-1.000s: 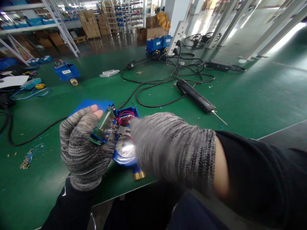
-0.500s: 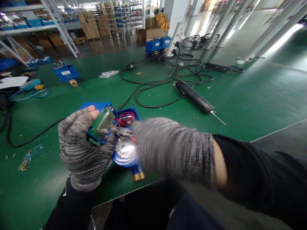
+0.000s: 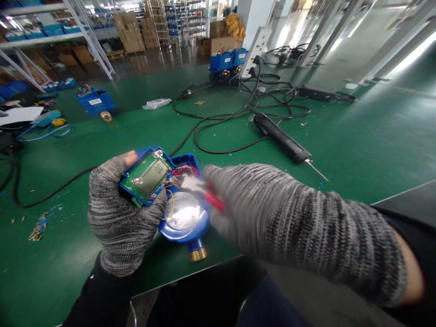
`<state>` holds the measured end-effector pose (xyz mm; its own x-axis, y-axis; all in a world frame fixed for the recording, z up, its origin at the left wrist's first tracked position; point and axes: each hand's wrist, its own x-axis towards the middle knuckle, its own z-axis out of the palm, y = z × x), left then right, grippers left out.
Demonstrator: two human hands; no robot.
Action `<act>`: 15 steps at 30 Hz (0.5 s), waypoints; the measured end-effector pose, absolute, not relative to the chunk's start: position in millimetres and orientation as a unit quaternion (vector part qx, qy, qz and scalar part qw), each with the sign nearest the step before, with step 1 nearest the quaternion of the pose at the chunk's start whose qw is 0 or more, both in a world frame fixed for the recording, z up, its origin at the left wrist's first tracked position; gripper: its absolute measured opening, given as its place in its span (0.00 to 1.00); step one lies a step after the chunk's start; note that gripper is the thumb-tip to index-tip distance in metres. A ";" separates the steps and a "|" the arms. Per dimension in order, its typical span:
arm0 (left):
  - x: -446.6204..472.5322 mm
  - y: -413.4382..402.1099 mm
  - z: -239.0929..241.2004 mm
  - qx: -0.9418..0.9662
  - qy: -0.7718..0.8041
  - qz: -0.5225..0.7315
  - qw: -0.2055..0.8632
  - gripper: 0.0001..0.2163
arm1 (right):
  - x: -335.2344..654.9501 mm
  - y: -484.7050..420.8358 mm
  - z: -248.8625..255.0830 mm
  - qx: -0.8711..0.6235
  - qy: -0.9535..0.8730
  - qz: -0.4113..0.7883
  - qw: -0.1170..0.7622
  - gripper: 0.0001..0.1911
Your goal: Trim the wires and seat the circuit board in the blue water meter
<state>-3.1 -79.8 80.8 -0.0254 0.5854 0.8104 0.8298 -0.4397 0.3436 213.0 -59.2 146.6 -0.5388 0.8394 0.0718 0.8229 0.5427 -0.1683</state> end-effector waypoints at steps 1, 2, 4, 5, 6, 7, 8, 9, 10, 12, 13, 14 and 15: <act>-3.2 -80.0 81.0 -0.688 -0.515 -0.497 0.121 0.29 | 215.2 -60.0 145.4 -0.466 -0.879 0.056 0.085 0.10; -3.1 -80.3 81.3 -0.689 -0.514 -0.497 0.120 0.29 | 216.5 -60.8 145.0 -0.459 -0.882 0.057 0.092 0.10; -2.7 -80.7 81.9 -0.688 -0.514 -0.498 0.120 0.29 | 216.4 -61.3 146.7 -0.459 -0.883 0.064 0.069 0.09; -2.5 -80.8 82.2 -0.688 -0.514 -0.499 0.120 0.29 | 215.6 -60.9 148.6 -0.470 -0.879 0.067 0.042 0.09; -2.3 -80.7 82.4 -0.687 -0.514 -0.498 0.121 0.29 | 215.1 -59.9 150.8 -0.487 -0.871 0.068 0.013 0.10; -2.3 -80.5 82.6 -0.687 -0.515 -0.498 0.121 0.29 | 215.2 -58.3 152.4 -0.507 -0.859 0.067 -0.012 0.11; -2.5 -80.1 82.5 -0.686 -0.517 -0.498 0.118 0.29 | 216.6 -56.1 152.9 -0.527 -0.847 0.062 -0.025 0.12; -2.8 -79.6 82.2 -0.685 -0.519 -0.500 0.113 0.30 | 219.5 -53.4 151.5 -0.548 -0.835 0.052 -0.023 0.13; -3.2 -79.0 81.8 -0.682 -0.521 -0.502 0.105 0.30 | 224.3 -50.4 147.8 -0.571 -0.820 0.035 -0.010 0.15; -3.8 -77.7 80.4 -0.674 -0.527 -0.511 0.081 0.31 | 239.1 -44.1 133.5 -0.603 -0.798 -0.009 0.009 0.18; -3.7 -77.1 79.6 -0.667 -0.533 -0.517 0.064 0.31 | 248.6 -41.2 123.9 -0.619 -0.784 -0.037 -0.004 0.19; -3.4 -76.7 79.0 -0.658 -0.539 -0.524 0.045 0.32 | 258.8 -38.8 113.5 -0.620 -0.781 -0.056 -0.055 0.18; -2.8 -76.4 78.5 -0.649 -0.543 -0.532 0.023 0.32 | 269.2 -36.8 103.3 -0.611 -0.784 -0.052 -0.095 0.15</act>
<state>-2.8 -76.4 78.5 -0.1558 0.6818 0.7148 0.7297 -0.4082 0.5485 269.2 -36.8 103.3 -0.2353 0.9681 -0.0860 0.9483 0.2480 0.1982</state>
